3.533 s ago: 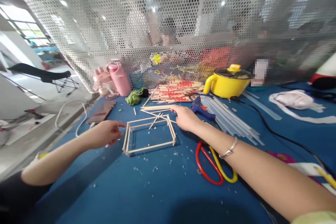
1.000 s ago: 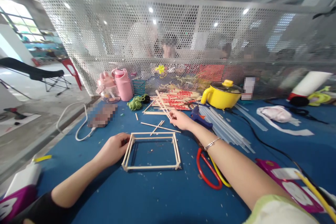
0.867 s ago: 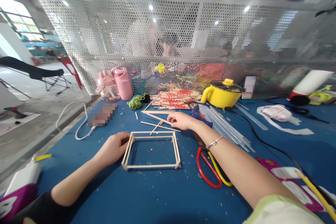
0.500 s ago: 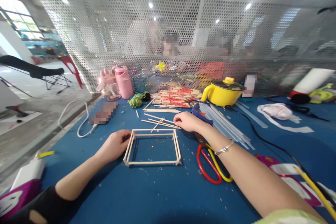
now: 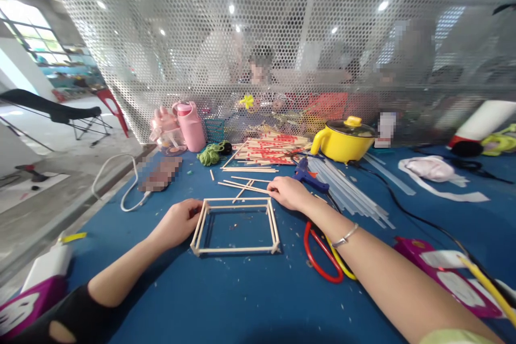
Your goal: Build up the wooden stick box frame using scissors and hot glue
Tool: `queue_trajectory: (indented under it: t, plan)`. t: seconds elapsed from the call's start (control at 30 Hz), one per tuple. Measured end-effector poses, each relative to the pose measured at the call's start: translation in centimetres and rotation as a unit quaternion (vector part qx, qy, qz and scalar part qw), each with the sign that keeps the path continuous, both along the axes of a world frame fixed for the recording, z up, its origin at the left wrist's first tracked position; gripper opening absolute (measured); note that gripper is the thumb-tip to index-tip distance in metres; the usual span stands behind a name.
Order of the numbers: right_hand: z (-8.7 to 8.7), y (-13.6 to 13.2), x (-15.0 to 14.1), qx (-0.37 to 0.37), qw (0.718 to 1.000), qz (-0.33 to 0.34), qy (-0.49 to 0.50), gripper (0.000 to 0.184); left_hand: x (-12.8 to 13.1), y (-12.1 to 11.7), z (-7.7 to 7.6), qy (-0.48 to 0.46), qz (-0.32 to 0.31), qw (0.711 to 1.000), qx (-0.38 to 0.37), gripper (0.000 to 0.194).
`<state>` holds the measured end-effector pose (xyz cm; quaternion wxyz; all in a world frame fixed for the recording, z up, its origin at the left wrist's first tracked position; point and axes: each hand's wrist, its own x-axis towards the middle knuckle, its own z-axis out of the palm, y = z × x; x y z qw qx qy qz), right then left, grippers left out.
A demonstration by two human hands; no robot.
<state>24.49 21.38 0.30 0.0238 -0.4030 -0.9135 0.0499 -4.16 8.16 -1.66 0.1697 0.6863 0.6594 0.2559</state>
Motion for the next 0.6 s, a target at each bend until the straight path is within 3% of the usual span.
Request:
queue_trajectory:
  t: [0.3,0.6]
  plan:
    - [0.5,0.8,0.1,0.002,0.998,0.014,-0.063,0.023,0.2,-0.1,0.1,-0.009,-0.004,1.000,-0.001,0.028]
    - [1.5,4.5,-0.9,0.027,0.994,-0.050,-0.091,0.028,0.1,0.1,0.2,-0.017,-0.007,1.000,-0.006,0.029]
